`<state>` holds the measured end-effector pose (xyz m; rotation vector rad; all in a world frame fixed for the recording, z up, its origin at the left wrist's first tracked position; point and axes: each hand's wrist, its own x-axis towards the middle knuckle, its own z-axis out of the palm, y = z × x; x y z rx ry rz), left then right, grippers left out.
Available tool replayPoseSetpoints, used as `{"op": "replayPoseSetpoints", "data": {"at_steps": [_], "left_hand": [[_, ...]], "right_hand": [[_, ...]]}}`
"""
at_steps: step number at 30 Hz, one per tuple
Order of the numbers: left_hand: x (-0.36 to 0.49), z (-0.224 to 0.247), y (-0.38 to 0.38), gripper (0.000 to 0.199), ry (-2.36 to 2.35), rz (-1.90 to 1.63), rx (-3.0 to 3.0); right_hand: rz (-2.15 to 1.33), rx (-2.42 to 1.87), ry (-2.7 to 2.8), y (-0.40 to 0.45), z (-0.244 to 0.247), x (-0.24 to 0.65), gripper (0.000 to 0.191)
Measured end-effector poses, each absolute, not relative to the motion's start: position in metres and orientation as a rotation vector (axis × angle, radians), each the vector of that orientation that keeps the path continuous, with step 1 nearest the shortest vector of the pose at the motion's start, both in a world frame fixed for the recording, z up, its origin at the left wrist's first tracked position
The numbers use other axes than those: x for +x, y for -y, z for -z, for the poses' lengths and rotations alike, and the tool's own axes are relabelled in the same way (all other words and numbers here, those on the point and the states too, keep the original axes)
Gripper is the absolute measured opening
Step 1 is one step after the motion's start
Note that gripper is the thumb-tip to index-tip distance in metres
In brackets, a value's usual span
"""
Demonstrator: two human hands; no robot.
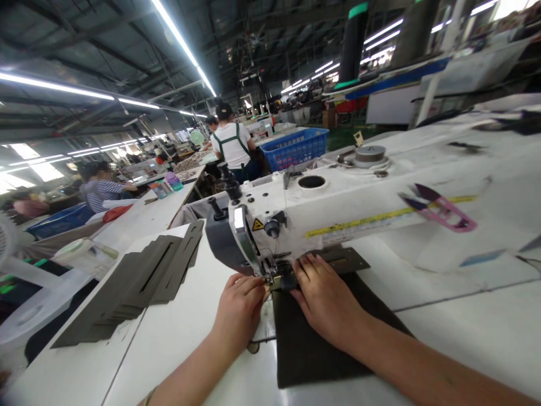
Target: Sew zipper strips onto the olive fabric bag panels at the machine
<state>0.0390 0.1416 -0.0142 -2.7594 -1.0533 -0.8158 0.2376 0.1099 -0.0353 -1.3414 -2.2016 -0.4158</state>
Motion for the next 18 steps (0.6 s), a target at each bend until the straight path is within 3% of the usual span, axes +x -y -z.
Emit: {"op": "replayPoseSetpoints", "data": {"at_steps": [3, 6, 8, 11, 13, 15, 18], "left_hand": [[0.028, 0.006, -0.122, 0.014, 1.043, 0.875, -2.897], [0.023, 0.005, -0.097, 0.016, 1.011, 0.904, -2.939], [0.025, 0.005, -0.086, 0.019, 1.102, 0.85, -2.935], [0.033, -0.005, -0.083, 0.012, 1.313, 0.747, -3.018], [0.037, -0.014, -0.087, 0.011, 1.423, 0.758, -3.068], [0.039, -0.018, -0.091, 0.014, 1.442, 0.824, -3.047], [0.038, -0.011, -0.094, 0.016, 1.303, 0.785, -2.957]], "right_hand": [[0.604, -1.31, 2.246, -0.073, 0.036, 0.244, 0.046], [0.556, -1.227, 2.271, -0.039, 0.03, 0.241, 0.049], [0.159, -1.26, 2.253, -0.034, 0.016, 0.237, 0.042], [-0.887, -1.394, 1.987, -0.054, -0.018, 0.234, 0.028], [-1.445, -1.342, 1.684, -0.072, -0.042, 0.239, 0.034], [-1.639, -1.281, 1.586, -0.084, -0.055, 0.246, 0.04], [-1.303, -1.269, 1.881, -0.078, -0.046, 0.258, 0.04]]}}
